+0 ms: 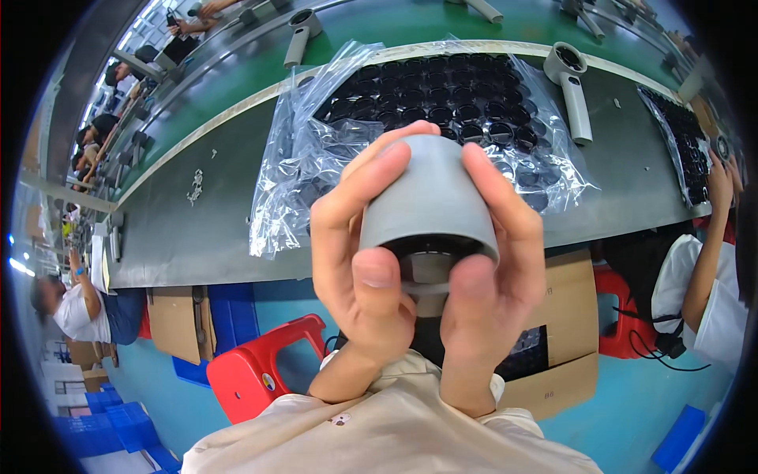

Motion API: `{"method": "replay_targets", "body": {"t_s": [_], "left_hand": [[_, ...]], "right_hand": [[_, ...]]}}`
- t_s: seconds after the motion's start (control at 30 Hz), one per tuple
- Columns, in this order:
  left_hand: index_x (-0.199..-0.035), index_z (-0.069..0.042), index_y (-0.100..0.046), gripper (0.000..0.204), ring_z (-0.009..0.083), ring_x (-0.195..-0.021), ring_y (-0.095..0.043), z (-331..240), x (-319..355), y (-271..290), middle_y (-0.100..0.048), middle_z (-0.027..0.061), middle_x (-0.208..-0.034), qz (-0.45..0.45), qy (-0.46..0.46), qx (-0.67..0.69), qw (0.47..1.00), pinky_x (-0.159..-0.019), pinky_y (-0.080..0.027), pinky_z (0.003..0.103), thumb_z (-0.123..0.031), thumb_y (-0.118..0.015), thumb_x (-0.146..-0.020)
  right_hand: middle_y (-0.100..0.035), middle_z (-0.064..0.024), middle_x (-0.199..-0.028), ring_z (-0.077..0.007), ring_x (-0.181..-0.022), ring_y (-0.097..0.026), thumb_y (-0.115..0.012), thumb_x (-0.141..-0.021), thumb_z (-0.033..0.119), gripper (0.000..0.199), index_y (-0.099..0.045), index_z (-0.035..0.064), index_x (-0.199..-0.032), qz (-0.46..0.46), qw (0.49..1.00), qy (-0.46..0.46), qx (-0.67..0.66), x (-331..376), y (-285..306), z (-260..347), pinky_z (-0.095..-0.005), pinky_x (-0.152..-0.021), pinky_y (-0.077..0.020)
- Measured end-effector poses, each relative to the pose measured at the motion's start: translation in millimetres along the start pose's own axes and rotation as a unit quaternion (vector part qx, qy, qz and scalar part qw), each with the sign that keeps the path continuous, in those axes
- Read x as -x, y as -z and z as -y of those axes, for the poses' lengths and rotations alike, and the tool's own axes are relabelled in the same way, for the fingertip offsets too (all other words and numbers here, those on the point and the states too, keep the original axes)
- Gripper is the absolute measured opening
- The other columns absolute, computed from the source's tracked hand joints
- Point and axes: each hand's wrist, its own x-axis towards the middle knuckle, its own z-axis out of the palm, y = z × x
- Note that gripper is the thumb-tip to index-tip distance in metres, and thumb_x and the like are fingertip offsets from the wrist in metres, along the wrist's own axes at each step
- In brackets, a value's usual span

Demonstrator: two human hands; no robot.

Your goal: Assembling components of a handheld hair dryer, specifically fitting the nozzle and internal parts at a manual assembly station.

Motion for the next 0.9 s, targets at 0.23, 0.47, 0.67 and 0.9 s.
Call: {"method": "replay_targets", "body": {"t_s": [0.23,0.47,0.67,0.9], "left_hand": [[-0.120,0.002,-0.046,0.052,0.0362,-0.112,-0.050,-0.4,-1.0,-3.6,-0.047,0.0328,-0.120,-0.048,-0.019,0.039,0.998,-0.087,-0.045,0.041,-0.038,-0.058,-0.089],[-0.118,-0.002,-0.049,0.043,0.0363,-0.108,-0.054,12.0,6.2,6.3,-0.049,0.0324,-0.117,-0.033,-0.041,0.028,0.998,-0.087,-0.046,0.041,-0.029,-0.062,-0.087],[-0.118,-0.001,-0.047,0.045,0.0348,-0.111,-0.052,1.9,3.7,2.1,-0.047,0.0323,-0.121,-0.103,0.063,0.073,0.990,-0.089,-0.045,0.041,-0.034,-0.057,-0.090],[-0.122,-0.001,-0.041,0.058,0.0324,-0.113,-0.051,-4.6,0.0,20.4,-0.047,0.0309,-0.124,-0.062,0.164,0.159,0.972,-0.095,-0.042,0.040,-0.035,-0.067,-0.082]], "right_hand": [[-0.053,-0.0177,-0.123,-0.0212,-0.108,-0.053,-0.068,-0.076,0.054,0.080,-0.048,-0.0057,-0.126,-0.022,1.000,0.005,-0.006,4.3,-1.5,2.0,-0.0313,-0.091,-0.0417],[-0.057,-0.0160,-0.116,-0.0206,-0.104,-0.056,-0.078,-0.072,0.040,0.074,-0.050,-0.0063,-0.124,0.009,0.993,-0.054,-0.103,1.9,3.5,-5.8,-0.0294,-0.089,-0.0440],[-0.055,-0.0160,-0.119,-0.0209,-0.109,-0.054,-0.080,-0.071,0.032,0.075,-0.047,-0.0053,-0.128,0.035,0.995,-0.012,-0.091,-2.6,-0.7,-14.7,-0.0308,-0.093,-0.0422],[-0.052,-0.0156,-0.120,-0.0212,-0.108,-0.055,-0.080,-0.069,0.012,0.079,-0.037,-0.0052,-0.134,0.102,0.992,-0.065,0.022,1.2,6.3,0.1,-0.0304,-0.092,-0.0437]]}}
